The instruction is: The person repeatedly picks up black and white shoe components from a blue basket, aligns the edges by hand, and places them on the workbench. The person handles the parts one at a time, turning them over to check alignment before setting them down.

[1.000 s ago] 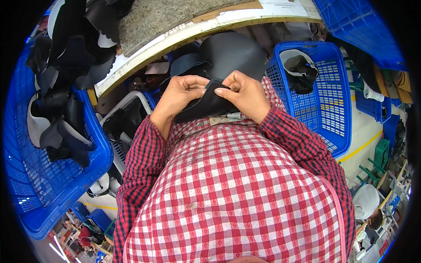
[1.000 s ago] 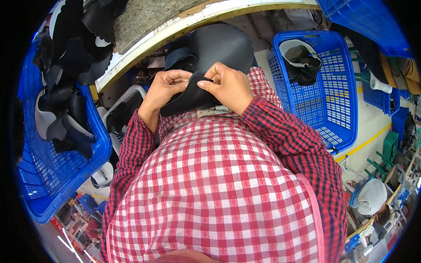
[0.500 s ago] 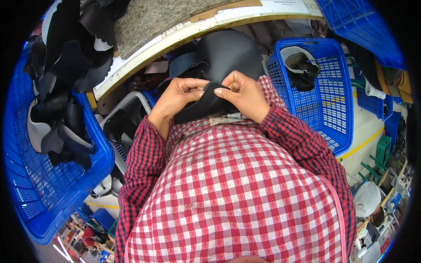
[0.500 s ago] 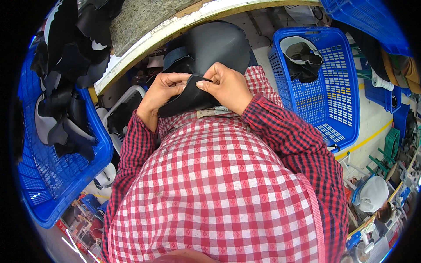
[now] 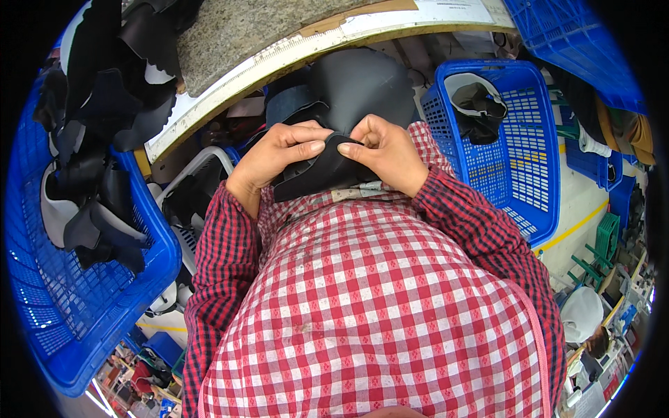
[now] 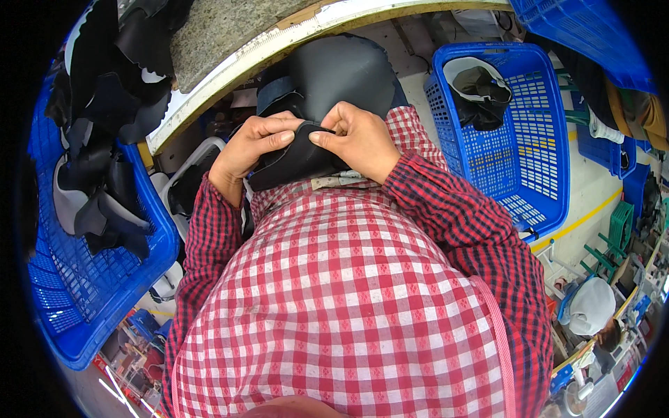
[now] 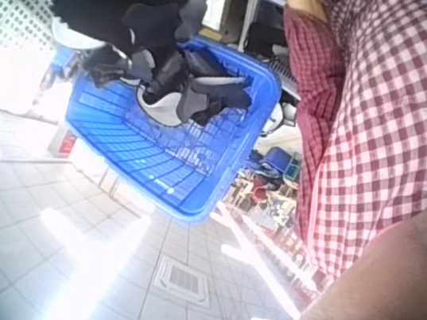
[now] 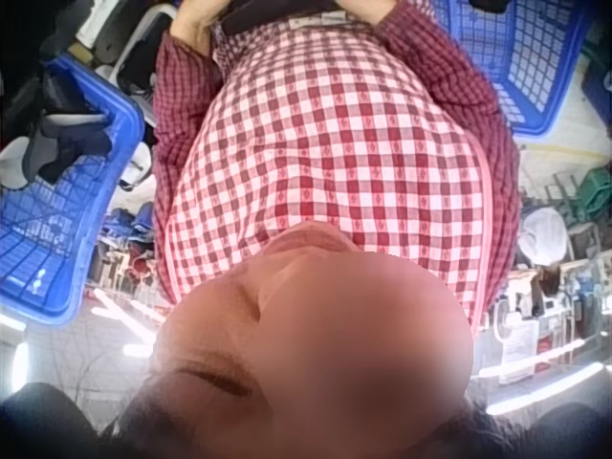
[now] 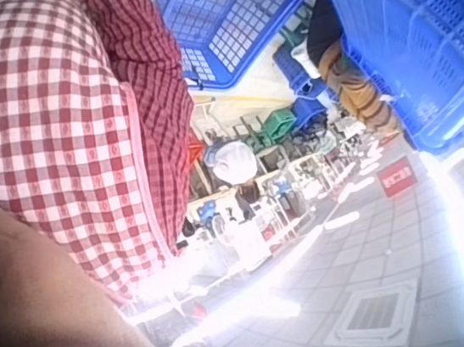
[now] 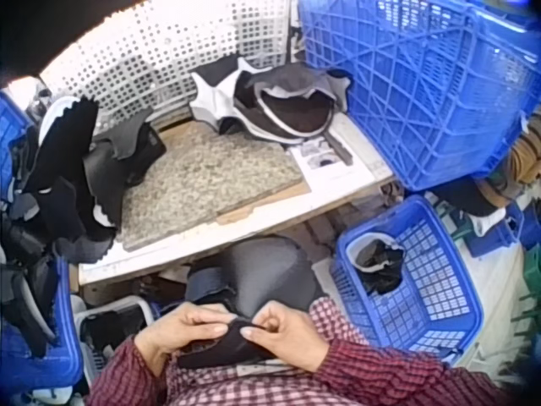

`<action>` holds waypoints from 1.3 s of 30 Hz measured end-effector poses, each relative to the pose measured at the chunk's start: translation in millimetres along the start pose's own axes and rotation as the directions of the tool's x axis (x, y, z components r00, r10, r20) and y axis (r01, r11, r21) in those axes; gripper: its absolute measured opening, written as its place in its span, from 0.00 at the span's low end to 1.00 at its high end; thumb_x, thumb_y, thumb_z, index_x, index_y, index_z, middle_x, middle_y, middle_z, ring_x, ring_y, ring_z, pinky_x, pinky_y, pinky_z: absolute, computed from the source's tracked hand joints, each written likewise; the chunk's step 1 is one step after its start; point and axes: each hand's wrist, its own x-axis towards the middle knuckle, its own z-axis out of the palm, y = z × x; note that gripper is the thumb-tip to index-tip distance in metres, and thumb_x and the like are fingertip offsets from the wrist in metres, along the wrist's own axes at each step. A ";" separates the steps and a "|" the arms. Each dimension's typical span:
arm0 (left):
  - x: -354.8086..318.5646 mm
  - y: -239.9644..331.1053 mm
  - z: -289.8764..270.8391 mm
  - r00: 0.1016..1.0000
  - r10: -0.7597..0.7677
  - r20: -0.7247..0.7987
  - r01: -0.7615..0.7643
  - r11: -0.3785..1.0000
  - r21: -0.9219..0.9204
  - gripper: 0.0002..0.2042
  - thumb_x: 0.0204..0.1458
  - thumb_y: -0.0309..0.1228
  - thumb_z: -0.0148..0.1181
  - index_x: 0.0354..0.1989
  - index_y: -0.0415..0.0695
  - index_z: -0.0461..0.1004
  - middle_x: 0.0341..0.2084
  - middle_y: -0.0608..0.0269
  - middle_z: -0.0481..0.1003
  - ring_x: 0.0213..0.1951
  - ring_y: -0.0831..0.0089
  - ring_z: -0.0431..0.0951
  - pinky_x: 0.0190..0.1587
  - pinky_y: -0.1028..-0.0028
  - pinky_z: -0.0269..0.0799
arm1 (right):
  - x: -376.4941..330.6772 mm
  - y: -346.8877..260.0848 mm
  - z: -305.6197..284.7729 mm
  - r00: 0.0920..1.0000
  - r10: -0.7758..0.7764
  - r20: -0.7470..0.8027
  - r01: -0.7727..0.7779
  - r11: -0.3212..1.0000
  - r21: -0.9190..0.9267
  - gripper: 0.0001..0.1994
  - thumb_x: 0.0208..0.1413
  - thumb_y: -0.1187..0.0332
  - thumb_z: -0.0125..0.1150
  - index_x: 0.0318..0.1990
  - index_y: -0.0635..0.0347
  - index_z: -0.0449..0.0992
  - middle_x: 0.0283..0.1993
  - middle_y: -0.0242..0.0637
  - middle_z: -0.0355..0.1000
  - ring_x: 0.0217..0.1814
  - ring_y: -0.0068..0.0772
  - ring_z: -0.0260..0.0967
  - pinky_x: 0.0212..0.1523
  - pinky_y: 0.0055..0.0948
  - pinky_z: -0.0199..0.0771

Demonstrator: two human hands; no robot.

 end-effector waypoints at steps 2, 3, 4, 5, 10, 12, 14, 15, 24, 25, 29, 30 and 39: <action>4.5 1.2 3.5 0.999 -0.013 -0.042 0.015 0.999 0.044 0.12 0.59 0.24 0.68 0.49 0.34 0.84 0.34 0.69 0.79 0.36 0.83 0.75 0.41 0.78 0.72 | 0.5 -0.2 -2.9 0.998 0.044 0.048 -0.043 0.999 -0.024 0.11 0.61 0.68 0.73 0.40 0.62 0.76 0.30 0.30 0.78 0.31 0.14 0.72 0.32 0.20 0.71; 6.3 0.0 5.2 0.996 -0.027 -0.084 0.035 0.995 0.094 0.11 0.58 0.26 0.70 0.47 0.34 0.84 0.33 0.69 0.79 0.35 0.83 0.75 0.40 0.78 0.72 | 0.1 -1.1 -5.8 0.996 -0.008 0.085 0.008 1.000 -0.001 0.09 0.62 0.69 0.72 0.41 0.62 0.76 0.32 0.29 0.78 0.32 0.12 0.71 0.33 0.18 0.70; 7.1 -2.3 6.2 0.995 -0.008 -0.100 0.021 0.992 0.127 0.11 0.57 0.27 0.71 0.45 0.33 0.85 0.32 0.69 0.79 0.34 0.83 0.75 0.39 0.78 0.71 | -0.2 -2.8 -11.4 0.988 0.117 0.105 -0.128 0.987 0.097 0.10 0.63 0.68 0.71 0.43 0.62 0.77 0.34 0.31 0.79 0.35 0.14 0.73 0.36 0.20 0.72; 6.2 -4.8 6.8 0.990 0.039 -0.135 -0.019 0.989 0.150 0.10 0.54 0.27 0.73 0.41 0.33 0.86 0.29 0.69 0.78 0.32 0.83 0.75 0.37 0.78 0.71 | 1.1 -5.6 -19.1 0.975 0.158 0.155 -0.192 0.954 0.232 0.10 0.63 0.67 0.70 0.45 0.62 0.78 0.36 0.32 0.80 0.37 0.16 0.74 0.39 0.21 0.74; -1.0 -4.8 10.7 0.946 0.028 -0.322 0.048 0.973 0.224 0.07 0.52 0.23 0.70 0.37 0.33 0.86 0.27 0.69 0.77 0.31 0.84 0.73 0.35 0.78 0.68 | 2.1 -34.3 -74.4 0.972 0.214 -0.100 -0.149 0.884 0.442 0.09 0.66 0.71 0.66 0.51 0.61 0.79 0.54 0.43 0.82 0.49 0.30 0.81 0.55 0.28 0.81; -2.7 13.6 16.4 0.955 -0.034 -0.293 0.114 0.959 0.258 0.06 0.53 0.23 0.70 0.37 0.33 0.86 0.27 0.69 0.77 0.32 0.83 0.73 0.36 0.79 0.68 | 7.6 -46.8 -65.5 0.971 -0.238 0.001 0.234 0.956 0.174 0.14 0.59 0.74 0.72 0.51 0.61 0.79 0.57 0.40 0.80 0.49 0.29 0.80 0.52 0.29 0.82; -3.4 44.8 22.9 0.953 0.145 -0.267 -0.015 0.899 0.438 0.06 0.52 0.22 0.70 0.36 0.33 0.85 0.26 0.67 0.77 0.30 0.81 0.73 0.34 0.77 0.68 | 25.0 -61.3 -45.6 0.640 -0.705 0.305 0.735 0.448 -0.508 0.21 0.46 0.70 0.80 0.49 0.57 0.80 0.47 0.39 0.80 0.45 0.33 0.77 0.42 0.31 0.79; -10.5 65.3 20.6 0.943 0.231 -0.241 -0.060 0.827 0.559 0.06 0.51 0.22 0.70 0.36 0.33 0.85 0.26 0.66 0.77 0.29 0.81 0.73 0.34 0.77 0.68 | 32.8 -68.3 -30.4 0.636 -0.710 0.302 0.747 0.470 -0.470 0.18 0.47 0.68 0.79 0.46 0.56 0.81 0.42 0.40 0.79 0.42 0.37 0.77 0.41 0.33 0.79; -72.7 106.5 -35.4 0.992 -0.118 -0.055 0.124 0.985 0.118 0.15 0.64 0.34 0.65 0.52 0.34 0.81 0.39 0.59 0.84 0.41 0.78 0.84 0.47 0.78 0.79 | -4.8 -66.9 5.2 0.954 -0.125 0.274 0.099 0.989 0.106 0.11 0.59 0.69 0.75 0.31 0.62 0.77 0.28 0.23 0.71 0.32 0.10 0.66 0.33 0.18 0.67; -76.4 98.9 -37.2 0.994 -0.090 -0.059 0.091 0.996 0.005 0.16 0.63 0.32 0.67 0.53 0.33 0.80 0.40 0.58 0.85 0.43 0.77 0.85 0.49 0.77 0.80 | -6.7 -63.7 -1.1 0.948 -0.174 0.265 0.122 0.972 0.202 0.11 0.59 0.70 0.75 0.31 0.61 0.76 0.27 0.22 0.70 0.31 0.09 0.65 0.33 0.18 0.66; -74.4 85.7 -43.0 0.987 -0.141 -0.073 0.125 0.974 -0.188 0.19 0.58 0.27 0.70 0.56 0.32 0.77 0.44 0.55 0.85 0.44 0.74 0.86 0.51 0.77 0.82 | -1.5 -56.1 -19.3 0.925 -0.149 0.348 0.065 0.968 0.242 0.11 0.61 0.71 0.74 0.33 0.57 0.74 0.27 0.18 0.65 0.30 0.09 0.59 0.33 0.17 0.64; -71.2 87.2 -44.1 0.987 -0.148 -0.059 0.138 0.979 -0.153 0.19 0.58 0.26 0.70 0.57 0.32 0.77 0.43 0.55 0.85 0.43 0.74 0.86 0.50 0.77 0.82 | 0.5 -56.6 -22.8 0.912 -0.150 0.382 0.056 0.967 0.248 0.11 0.61 0.70 0.74 0.33 0.57 0.73 0.27 0.18 0.64 0.30 0.09 0.59 0.33 0.17 0.63; -39.8 97.4 -22.9 0.987 -0.160 -0.029 0.160 0.987 -0.022 0.08 0.57 0.22 0.68 0.43 0.32 0.85 0.35 0.57 0.86 0.37 0.75 0.85 0.45 0.77 0.80 | 17.9 -81.8 -31.7 0.802 -0.076 0.593 0.038 0.996 0.076 0.15 0.63 0.60 0.73 0.50 0.61 0.82 0.35 0.25 0.75 0.37 0.15 0.69 0.39 0.21 0.71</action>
